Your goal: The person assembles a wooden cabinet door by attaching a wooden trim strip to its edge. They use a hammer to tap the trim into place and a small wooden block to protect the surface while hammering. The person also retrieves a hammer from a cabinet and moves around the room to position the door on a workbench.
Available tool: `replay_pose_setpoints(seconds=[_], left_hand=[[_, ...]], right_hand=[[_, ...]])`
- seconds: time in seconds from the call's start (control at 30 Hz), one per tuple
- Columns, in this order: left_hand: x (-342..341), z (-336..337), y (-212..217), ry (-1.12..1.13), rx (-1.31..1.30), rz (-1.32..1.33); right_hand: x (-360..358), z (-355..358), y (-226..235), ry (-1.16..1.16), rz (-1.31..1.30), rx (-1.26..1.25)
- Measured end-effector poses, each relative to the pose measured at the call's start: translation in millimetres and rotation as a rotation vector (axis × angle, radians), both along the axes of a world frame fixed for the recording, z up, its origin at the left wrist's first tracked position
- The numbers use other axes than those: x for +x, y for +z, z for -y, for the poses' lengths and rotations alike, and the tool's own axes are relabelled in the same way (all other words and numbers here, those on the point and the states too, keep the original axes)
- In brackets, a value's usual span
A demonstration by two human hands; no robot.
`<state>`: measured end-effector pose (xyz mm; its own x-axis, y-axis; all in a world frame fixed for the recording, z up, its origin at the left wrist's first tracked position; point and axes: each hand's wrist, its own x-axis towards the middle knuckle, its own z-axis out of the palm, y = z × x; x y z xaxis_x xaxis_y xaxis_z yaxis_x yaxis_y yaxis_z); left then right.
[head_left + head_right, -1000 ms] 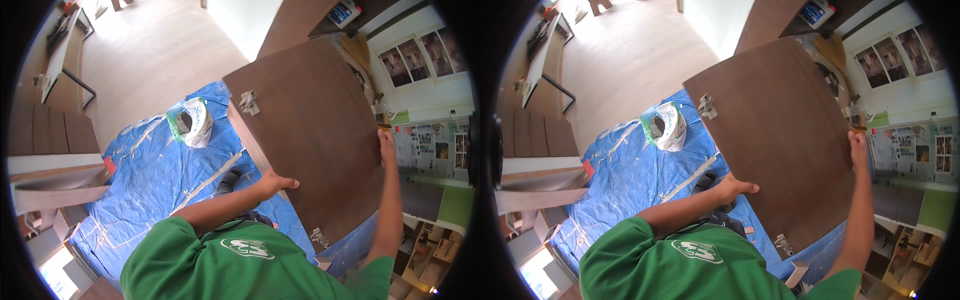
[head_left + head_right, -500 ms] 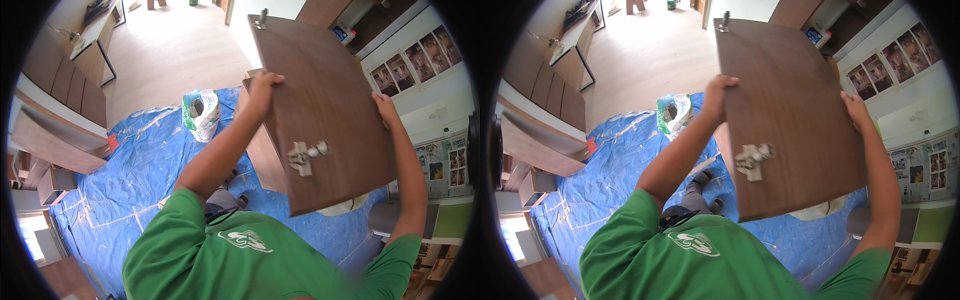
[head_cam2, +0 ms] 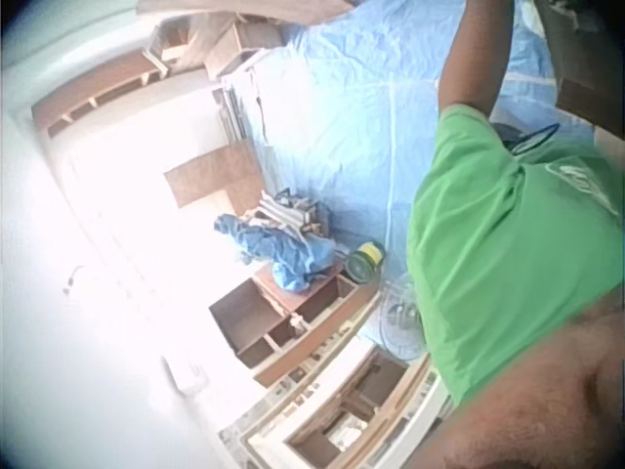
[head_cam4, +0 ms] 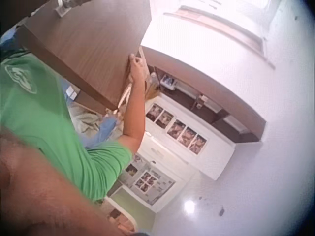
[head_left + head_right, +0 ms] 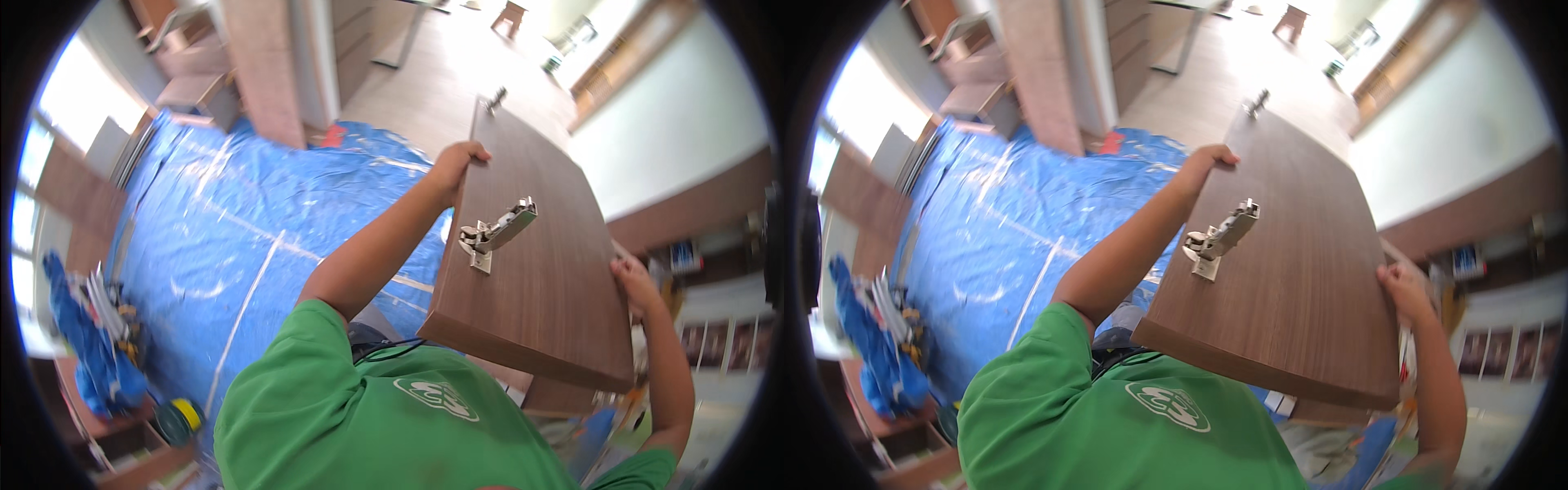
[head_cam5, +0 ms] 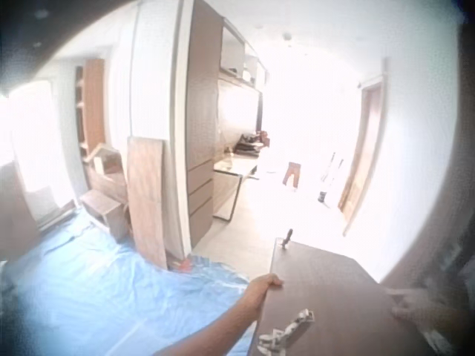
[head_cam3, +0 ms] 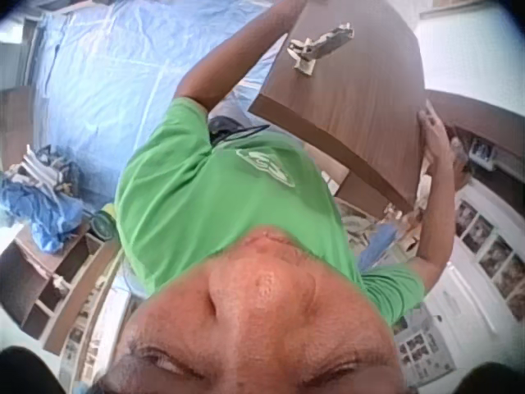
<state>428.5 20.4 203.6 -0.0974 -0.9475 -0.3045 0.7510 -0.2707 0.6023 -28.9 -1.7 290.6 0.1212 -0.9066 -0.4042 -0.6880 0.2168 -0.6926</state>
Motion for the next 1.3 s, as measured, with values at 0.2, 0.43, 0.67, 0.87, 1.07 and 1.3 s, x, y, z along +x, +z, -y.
replay_pose_setpoints(seconds=[0.2,0.43,0.67,0.87,1.07,1.3], left_hand=[[178,-58,-91,0.030,0.133,-0.139],[354,-128,-186,0.242,0.442,-0.143],[481,-190,-212,0.399,0.567,-0.091],[581,-199,-202,0.474,0.690,0.227],[667,-220,-153,0.742,0.516,0.071],[757,-233,-96,1.249,0.227,0.095]], right_hand=[[170,26,-95,0.170,0.044,0.124],[353,58,-222,0.471,-0.191,0.220],[537,80,-246,0.781,-0.329,0.263],[672,140,-272,0.900,-0.176,0.333],[843,177,-310,0.891,0.215,0.521],[1036,172,-254,1.198,0.201,0.390]])
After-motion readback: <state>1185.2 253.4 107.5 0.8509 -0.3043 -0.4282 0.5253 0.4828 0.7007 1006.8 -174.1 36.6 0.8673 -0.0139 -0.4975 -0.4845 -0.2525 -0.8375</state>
